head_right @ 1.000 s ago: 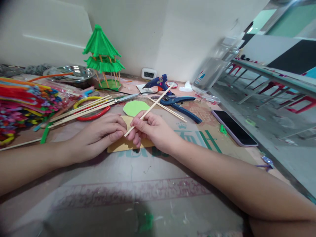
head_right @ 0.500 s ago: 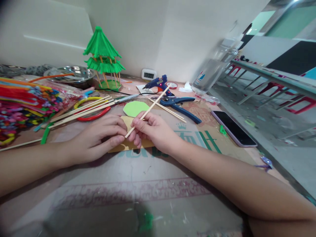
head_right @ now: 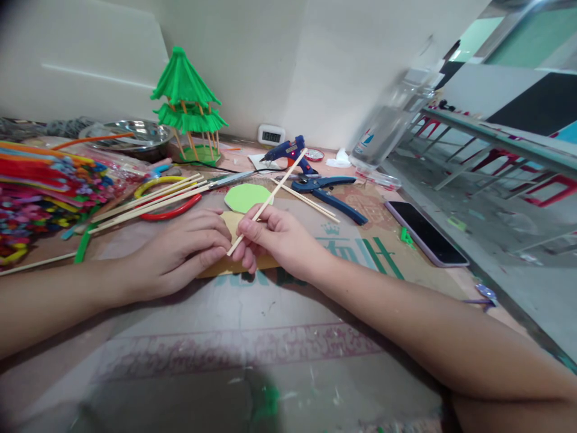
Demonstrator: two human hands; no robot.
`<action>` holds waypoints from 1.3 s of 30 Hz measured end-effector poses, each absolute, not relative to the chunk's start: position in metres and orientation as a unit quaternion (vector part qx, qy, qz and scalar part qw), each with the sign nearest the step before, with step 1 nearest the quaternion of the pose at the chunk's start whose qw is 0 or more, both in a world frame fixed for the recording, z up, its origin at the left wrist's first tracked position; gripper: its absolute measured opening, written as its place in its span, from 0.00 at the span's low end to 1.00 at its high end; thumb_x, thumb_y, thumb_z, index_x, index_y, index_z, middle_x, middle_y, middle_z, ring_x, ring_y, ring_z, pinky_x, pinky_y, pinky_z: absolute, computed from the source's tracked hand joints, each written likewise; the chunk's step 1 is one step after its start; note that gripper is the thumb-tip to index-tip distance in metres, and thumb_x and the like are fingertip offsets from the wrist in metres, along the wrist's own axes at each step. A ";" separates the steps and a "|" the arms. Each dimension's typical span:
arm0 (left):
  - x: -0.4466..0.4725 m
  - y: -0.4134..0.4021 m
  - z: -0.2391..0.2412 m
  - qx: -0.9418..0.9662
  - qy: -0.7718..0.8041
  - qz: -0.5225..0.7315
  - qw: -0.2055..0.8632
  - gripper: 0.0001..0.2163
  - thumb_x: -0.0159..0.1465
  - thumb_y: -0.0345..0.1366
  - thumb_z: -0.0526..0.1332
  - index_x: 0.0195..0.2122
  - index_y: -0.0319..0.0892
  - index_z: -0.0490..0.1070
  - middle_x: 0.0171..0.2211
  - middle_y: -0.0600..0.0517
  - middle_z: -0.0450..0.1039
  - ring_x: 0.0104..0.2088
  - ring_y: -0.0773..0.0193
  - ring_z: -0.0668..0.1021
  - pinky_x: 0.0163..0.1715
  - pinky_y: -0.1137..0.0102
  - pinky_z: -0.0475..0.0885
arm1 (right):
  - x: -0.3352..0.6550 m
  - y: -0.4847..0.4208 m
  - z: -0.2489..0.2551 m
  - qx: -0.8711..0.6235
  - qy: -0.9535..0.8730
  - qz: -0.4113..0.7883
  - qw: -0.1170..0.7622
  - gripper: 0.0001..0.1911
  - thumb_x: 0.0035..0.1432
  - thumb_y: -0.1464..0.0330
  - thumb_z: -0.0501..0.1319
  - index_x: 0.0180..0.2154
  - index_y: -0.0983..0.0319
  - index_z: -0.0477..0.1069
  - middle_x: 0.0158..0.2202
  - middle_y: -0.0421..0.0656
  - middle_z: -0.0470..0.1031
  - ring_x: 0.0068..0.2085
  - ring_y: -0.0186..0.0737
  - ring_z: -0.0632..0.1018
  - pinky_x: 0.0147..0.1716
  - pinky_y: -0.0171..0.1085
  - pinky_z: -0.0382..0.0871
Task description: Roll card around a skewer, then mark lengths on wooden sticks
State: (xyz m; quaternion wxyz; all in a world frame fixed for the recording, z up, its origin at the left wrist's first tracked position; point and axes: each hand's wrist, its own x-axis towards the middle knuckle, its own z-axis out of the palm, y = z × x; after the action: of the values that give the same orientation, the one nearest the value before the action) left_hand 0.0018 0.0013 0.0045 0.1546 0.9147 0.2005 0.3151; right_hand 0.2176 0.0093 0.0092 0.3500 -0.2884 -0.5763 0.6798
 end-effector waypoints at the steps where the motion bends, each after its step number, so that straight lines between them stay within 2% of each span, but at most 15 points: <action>1: 0.002 0.001 0.005 0.917 0.199 0.312 0.152 0.12 0.73 0.33 0.50 0.37 0.42 0.72 0.36 0.49 0.75 0.41 0.60 0.74 0.50 0.61 0.68 | 0.218 0.009 0.009 -0.281 -0.579 0.681 0.350 0.21 0.57 0.54 0.71 0.33 0.60 0.63 0.25 0.38 0.81 0.21 0.32 0.78 0.20 0.29 0.74; 8: 0.005 0.001 0.007 0.913 0.230 0.303 0.149 0.12 0.71 0.34 0.53 0.30 0.43 0.71 0.31 0.51 0.75 0.37 0.62 0.75 0.43 0.65 0.68 | 0.217 0.004 0.011 -0.282 -0.588 0.684 0.326 0.21 0.58 0.53 0.70 0.33 0.61 0.65 0.25 0.39 0.81 0.22 0.32 0.79 0.22 0.30 0.76; 14: 0.003 -0.001 0.008 0.890 0.257 0.357 0.121 0.06 0.66 0.32 0.57 0.36 0.42 0.74 0.36 0.50 0.76 0.41 0.60 0.75 0.46 0.64 0.68 | 0.216 0.001 0.015 -0.300 -0.583 0.648 0.388 0.21 0.56 0.54 0.71 0.33 0.60 0.64 0.23 0.38 0.80 0.21 0.32 0.79 0.21 0.29 0.75; 18: 0.003 0.000 0.005 0.887 0.265 0.362 0.112 0.05 0.67 0.34 0.60 0.35 0.43 0.74 0.35 0.51 0.76 0.40 0.60 0.75 0.45 0.63 0.68 | 0.216 -0.002 0.018 -0.326 -0.586 0.627 0.397 0.21 0.56 0.54 0.71 0.33 0.60 0.65 0.23 0.37 0.79 0.21 0.32 0.78 0.21 0.31 0.75; 28: 0.007 -0.001 0.004 0.902 0.265 0.325 0.107 0.04 0.63 0.29 0.57 0.32 0.43 0.68 0.33 0.52 0.73 0.39 0.61 0.74 0.43 0.64 0.68 | 0.216 -0.010 0.017 -0.337 -0.662 0.559 0.368 0.21 0.59 0.50 0.67 0.33 0.60 0.66 0.25 0.38 0.77 0.23 0.33 0.78 0.24 0.32 0.75; 33: 0.000 -0.005 0.010 0.856 0.275 0.413 0.148 0.07 0.66 0.28 0.50 0.32 0.45 0.61 0.30 0.52 0.65 0.33 0.61 0.70 0.34 0.64 0.67 | 0.219 -0.009 0.020 -0.337 -0.636 0.562 0.408 0.21 0.59 0.51 0.68 0.33 0.59 0.65 0.25 0.38 0.78 0.23 0.32 0.78 0.24 0.31 0.75; 36: -0.006 -0.015 0.015 0.887 0.172 0.405 0.137 0.08 0.68 0.28 0.49 0.32 0.46 0.59 0.29 0.52 0.65 0.33 0.60 0.69 0.37 0.60 0.68 | 0.220 -0.006 0.021 -0.346 -0.606 0.562 0.443 0.21 0.57 0.52 0.70 0.33 0.59 0.66 0.25 0.37 0.78 0.24 0.32 0.78 0.25 0.31 0.75; 39: -0.007 -0.022 0.014 0.924 0.105 0.351 0.114 0.04 0.68 0.30 0.56 0.37 0.46 0.64 0.33 0.51 0.71 0.38 0.58 0.73 0.46 0.58 0.69 | 0.221 -0.001 0.019 -0.344 -0.601 0.562 0.452 0.20 0.57 0.52 0.70 0.32 0.59 0.67 0.24 0.37 0.77 0.23 0.31 0.78 0.24 0.30 0.74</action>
State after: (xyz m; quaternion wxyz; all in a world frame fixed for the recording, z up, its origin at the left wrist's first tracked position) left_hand -0.0068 -0.0218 0.0143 0.1138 0.9236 0.1051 0.3508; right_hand 0.2207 -0.0006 0.0188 0.4523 -0.3444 -0.6006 0.5622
